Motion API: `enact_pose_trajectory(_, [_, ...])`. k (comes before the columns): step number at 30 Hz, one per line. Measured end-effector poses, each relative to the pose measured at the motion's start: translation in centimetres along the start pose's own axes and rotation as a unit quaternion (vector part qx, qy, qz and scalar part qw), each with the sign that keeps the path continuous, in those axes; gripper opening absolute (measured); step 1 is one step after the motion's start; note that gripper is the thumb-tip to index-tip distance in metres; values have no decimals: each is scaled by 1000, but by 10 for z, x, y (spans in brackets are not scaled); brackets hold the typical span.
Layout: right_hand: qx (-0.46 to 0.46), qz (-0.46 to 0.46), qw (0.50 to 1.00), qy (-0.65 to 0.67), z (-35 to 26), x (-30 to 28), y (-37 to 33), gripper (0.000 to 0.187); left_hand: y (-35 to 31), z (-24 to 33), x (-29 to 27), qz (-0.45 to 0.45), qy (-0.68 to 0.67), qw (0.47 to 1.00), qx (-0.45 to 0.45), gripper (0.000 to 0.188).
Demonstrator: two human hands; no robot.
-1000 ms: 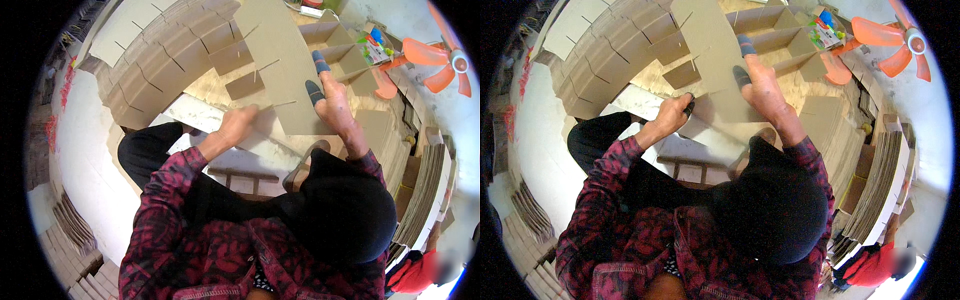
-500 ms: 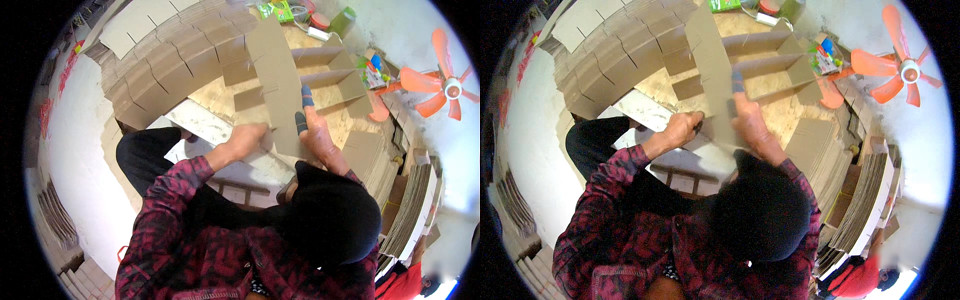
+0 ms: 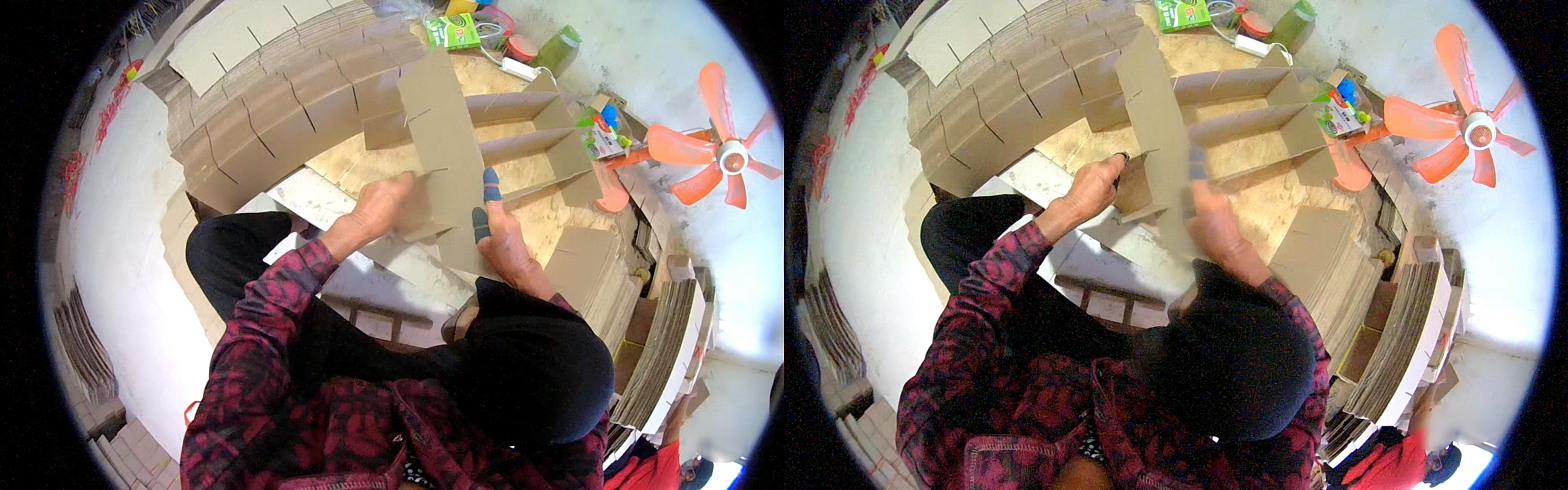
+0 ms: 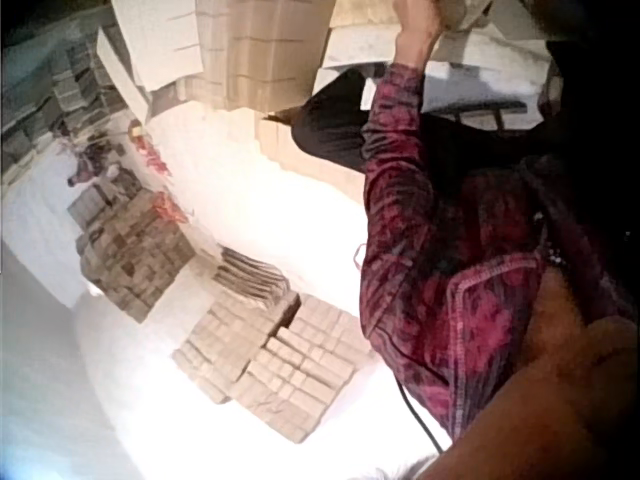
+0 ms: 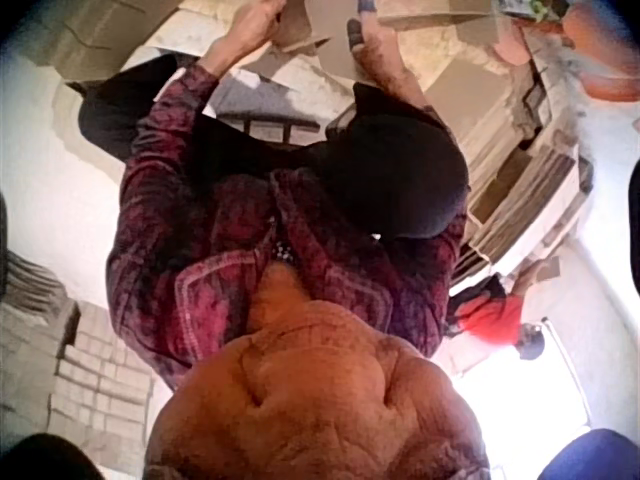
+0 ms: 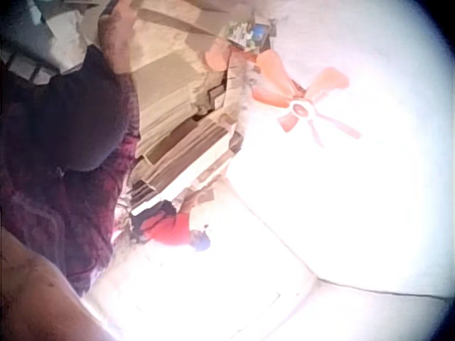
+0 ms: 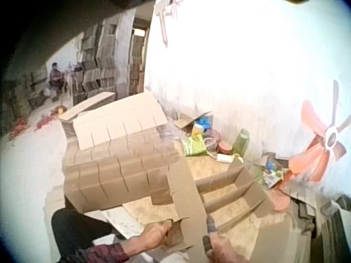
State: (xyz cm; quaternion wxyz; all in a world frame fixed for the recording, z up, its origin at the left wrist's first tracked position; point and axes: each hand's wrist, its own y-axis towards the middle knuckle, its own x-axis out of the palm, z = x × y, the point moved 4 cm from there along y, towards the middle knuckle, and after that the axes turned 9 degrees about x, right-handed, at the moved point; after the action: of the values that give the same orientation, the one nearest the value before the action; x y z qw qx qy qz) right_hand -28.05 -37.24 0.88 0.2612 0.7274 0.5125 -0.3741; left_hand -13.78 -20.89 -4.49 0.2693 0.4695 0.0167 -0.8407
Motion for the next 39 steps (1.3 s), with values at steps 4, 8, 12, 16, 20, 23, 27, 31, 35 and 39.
enact_pose_trajectory(4, [46,-22,999,13,6,1,-13,35,2,2,-4,11,2,999,32,35])
enact_pose_trajectory(8, [35,-14,999,26,11,-1,-11,39,39,-23,-36,150,156,975,48,56])
enact_pose_trajectory(12, [-54,8,998,21,28,8,-6,65,77,-66,-56,151,207,966,-33,39])
enact_pose_trajectory(16, [50,-30,998,31,6,-5,3,48,85,-93,-43,-15,130,982,-133,22])
enact_pose_trajectory(20, [1,4,998,57,7,-3,-3,47,74,-82,-31,15,126,988,-89,19])
enact_pose_trajectory(23, [-13,-16,994,105,7,-3,-15,47,62,-72,-25,19,116,989,-87,19])
enact_pose_trajectory(27, [-51,-17,998,15,13,4,-17,91,38,-62,-26,14,100,992,-70,20])
enact_pose_trajectory(31, [-31,-72,997,-24,9,0,-13,62,23,-59,-37,41,104,989,-93,19])
enact_pose_trajectory(35, [-18,-116,993,-30,-9,-5,-6,46,18,-65,-45,42,101,990,-90,17])
enact_pose_trajectory(39, [-23,-161,983,-89,-10,10,3,44,19,-68,-46,40,96,990,-99,17])
